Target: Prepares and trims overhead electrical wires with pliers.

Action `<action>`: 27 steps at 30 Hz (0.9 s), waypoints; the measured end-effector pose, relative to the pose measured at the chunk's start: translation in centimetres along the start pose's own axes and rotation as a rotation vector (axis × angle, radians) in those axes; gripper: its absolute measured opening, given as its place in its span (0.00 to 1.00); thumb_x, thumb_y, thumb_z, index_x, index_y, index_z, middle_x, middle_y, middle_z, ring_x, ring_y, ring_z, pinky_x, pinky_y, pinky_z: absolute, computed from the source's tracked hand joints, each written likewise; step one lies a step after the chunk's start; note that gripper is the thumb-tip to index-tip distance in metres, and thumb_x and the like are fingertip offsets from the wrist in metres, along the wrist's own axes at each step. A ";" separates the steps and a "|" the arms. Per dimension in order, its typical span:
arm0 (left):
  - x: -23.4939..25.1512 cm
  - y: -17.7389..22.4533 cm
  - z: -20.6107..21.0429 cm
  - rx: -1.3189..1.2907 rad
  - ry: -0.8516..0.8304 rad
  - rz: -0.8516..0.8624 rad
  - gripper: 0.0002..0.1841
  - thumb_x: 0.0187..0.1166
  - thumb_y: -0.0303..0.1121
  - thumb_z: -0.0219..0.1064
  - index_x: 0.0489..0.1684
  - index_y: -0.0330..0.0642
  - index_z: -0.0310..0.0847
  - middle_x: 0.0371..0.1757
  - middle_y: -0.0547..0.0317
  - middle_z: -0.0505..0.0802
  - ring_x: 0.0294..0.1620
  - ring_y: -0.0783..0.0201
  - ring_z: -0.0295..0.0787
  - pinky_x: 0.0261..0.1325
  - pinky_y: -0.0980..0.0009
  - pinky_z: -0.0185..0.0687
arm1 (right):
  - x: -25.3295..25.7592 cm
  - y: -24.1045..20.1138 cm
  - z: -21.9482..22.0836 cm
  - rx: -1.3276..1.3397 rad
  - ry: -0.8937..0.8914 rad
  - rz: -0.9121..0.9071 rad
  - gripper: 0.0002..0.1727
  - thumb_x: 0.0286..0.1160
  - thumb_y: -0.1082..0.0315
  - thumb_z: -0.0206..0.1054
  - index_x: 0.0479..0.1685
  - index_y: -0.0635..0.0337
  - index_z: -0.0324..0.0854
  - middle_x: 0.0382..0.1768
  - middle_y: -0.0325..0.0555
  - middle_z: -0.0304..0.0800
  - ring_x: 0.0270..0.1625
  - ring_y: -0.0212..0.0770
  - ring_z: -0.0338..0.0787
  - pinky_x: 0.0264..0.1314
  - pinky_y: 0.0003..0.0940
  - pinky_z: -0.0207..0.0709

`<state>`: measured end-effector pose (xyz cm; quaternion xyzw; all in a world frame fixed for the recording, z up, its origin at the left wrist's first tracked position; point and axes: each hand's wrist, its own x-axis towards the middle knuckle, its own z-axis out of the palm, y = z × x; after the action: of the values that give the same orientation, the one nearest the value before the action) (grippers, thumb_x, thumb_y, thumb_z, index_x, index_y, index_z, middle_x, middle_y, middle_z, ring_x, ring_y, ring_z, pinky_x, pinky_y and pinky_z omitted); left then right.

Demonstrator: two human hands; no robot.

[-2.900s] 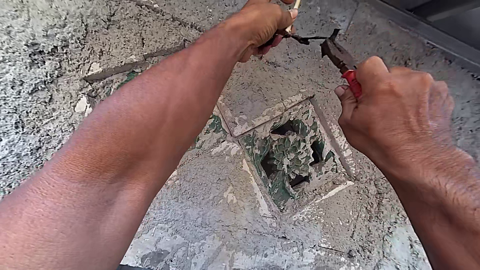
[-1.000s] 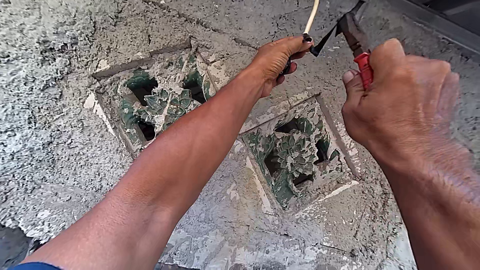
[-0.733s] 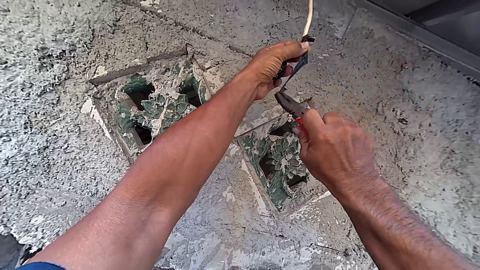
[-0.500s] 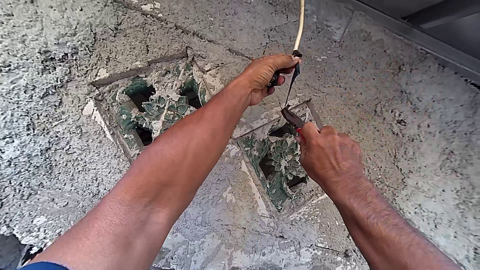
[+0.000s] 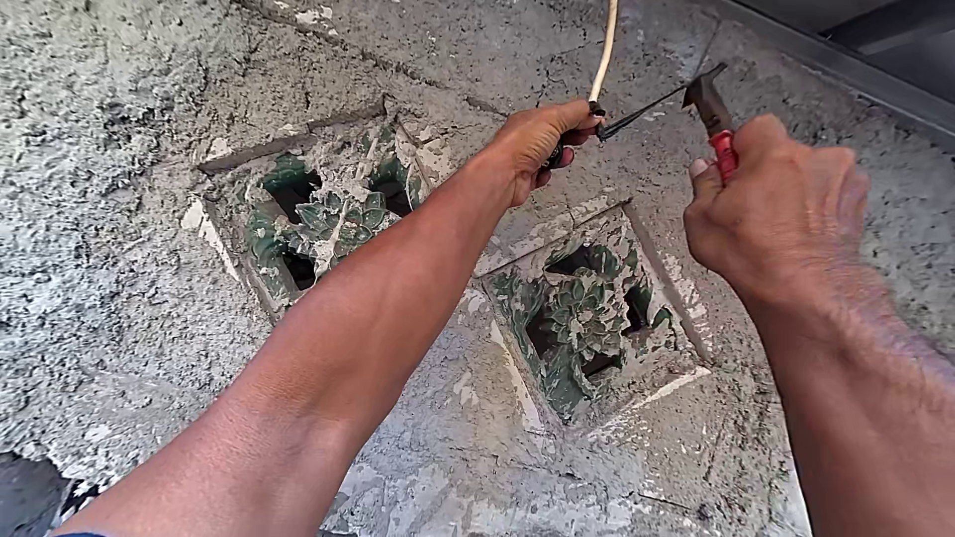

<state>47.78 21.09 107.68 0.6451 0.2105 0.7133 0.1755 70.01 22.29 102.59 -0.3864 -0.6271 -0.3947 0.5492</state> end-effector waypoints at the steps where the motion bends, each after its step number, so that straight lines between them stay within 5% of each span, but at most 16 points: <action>1: 0.0 0.1 0.2 0.011 0.000 -0.001 0.09 0.85 0.39 0.66 0.46 0.45 0.88 0.36 0.62 0.90 0.22 0.72 0.78 0.18 0.79 0.66 | -0.1 -0.2 -0.7 0.012 0.038 -0.024 0.24 0.89 0.51 0.50 0.55 0.69 0.72 0.40 0.81 0.83 0.48 0.86 0.85 0.37 0.79 0.72; 6: 0.1 0.5 1.6 -0.013 -0.057 0.037 0.09 0.84 0.38 0.67 0.47 0.43 0.86 0.39 0.60 0.89 0.21 0.71 0.77 0.18 0.79 0.69 | -2.1 -2.2 -1.8 0.053 0.226 -0.253 0.22 0.90 0.51 0.50 0.48 0.65 0.73 0.34 0.70 0.82 0.40 0.77 0.87 0.30 0.70 0.72; 11: 0.6 0.8 1.0 -0.015 -0.108 0.072 0.08 0.81 0.37 0.69 0.48 0.44 0.87 0.35 0.60 0.87 0.24 0.68 0.77 0.24 0.75 0.71 | -6.0 -1.9 1.9 0.025 0.210 -0.408 0.20 0.90 0.53 0.53 0.46 0.63 0.75 0.29 0.63 0.78 0.30 0.69 0.85 0.22 0.60 0.72; 14: 0.6 0.7 -0.1 0.084 -0.137 0.075 0.10 0.82 0.37 0.69 0.52 0.45 0.88 0.42 0.60 0.89 0.25 0.71 0.78 0.23 0.79 0.71 | -7.3 -0.9 4.0 -0.036 0.176 -0.447 0.19 0.91 0.54 0.52 0.45 0.63 0.75 0.28 0.62 0.77 0.29 0.69 0.84 0.23 0.58 0.72; 27: 0.5 -0.1 -1.6 0.115 -0.120 0.045 0.12 0.84 0.38 0.67 0.58 0.45 0.88 0.45 0.60 0.90 0.27 0.71 0.79 0.25 0.79 0.71 | -9.9 -1.3 5.2 -0.060 0.077 -0.404 0.15 0.90 0.58 0.53 0.44 0.61 0.78 0.29 0.61 0.79 0.31 0.68 0.85 0.25 0.57 0.74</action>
<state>46.15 21.30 107.93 0.7001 0.2260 0.6639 0.1344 67.80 26.10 92.20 -0.2536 -0.6582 -0.5299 0.4708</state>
